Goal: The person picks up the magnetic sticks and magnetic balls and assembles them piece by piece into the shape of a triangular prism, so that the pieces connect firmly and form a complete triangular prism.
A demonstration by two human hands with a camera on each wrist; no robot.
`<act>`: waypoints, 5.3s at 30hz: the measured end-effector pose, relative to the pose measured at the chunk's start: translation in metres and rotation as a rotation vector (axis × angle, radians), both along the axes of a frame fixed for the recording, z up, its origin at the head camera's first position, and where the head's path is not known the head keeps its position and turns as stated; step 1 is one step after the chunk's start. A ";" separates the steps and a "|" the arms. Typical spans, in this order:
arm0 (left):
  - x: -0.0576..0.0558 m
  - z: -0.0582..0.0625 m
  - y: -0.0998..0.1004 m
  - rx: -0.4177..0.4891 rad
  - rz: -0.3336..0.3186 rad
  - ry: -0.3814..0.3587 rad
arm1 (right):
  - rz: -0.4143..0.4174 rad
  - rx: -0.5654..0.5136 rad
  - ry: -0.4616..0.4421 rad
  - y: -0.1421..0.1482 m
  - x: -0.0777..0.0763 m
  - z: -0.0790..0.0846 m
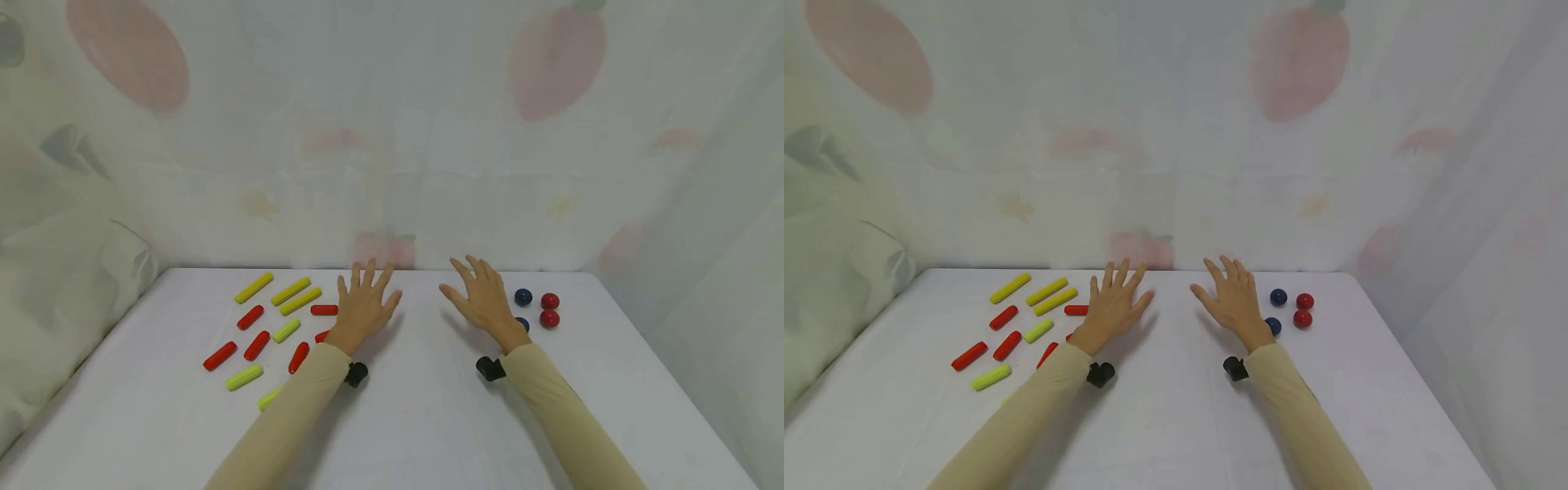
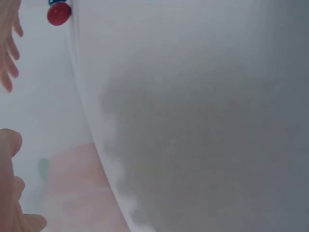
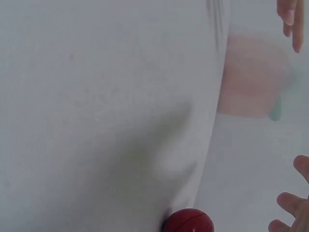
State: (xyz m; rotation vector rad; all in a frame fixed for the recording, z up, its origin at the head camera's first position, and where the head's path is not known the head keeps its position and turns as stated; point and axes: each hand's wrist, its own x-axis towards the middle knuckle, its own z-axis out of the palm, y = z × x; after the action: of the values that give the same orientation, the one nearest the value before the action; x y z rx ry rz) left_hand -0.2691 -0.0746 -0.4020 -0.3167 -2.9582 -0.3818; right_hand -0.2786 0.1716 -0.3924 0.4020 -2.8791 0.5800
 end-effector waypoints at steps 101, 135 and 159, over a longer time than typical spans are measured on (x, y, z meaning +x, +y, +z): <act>0.036 0.009 -0.095 0.214 -0.173 -0.376 | 0.014 -0.304 -0.266 0.031 0.032 -0.019; 0.044 0.006 -0.068 0.254 -0.169 -0.319 | 0.155 -0.381 -0.330 0.003 0.045 -0.013; 0.050 0.001 -0.050 0.267 -0.240 -0.299 | 0.249 -0.372 -0.357 -0.024 0.058 -0.009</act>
State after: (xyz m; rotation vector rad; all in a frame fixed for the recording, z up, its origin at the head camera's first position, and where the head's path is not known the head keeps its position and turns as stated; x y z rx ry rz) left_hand -0.2192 -0.1242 -0.4010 -0.6320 -3.1029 -0.9183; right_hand -0.2209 0.1473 -0.4014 0.6566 -2.9618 1.3260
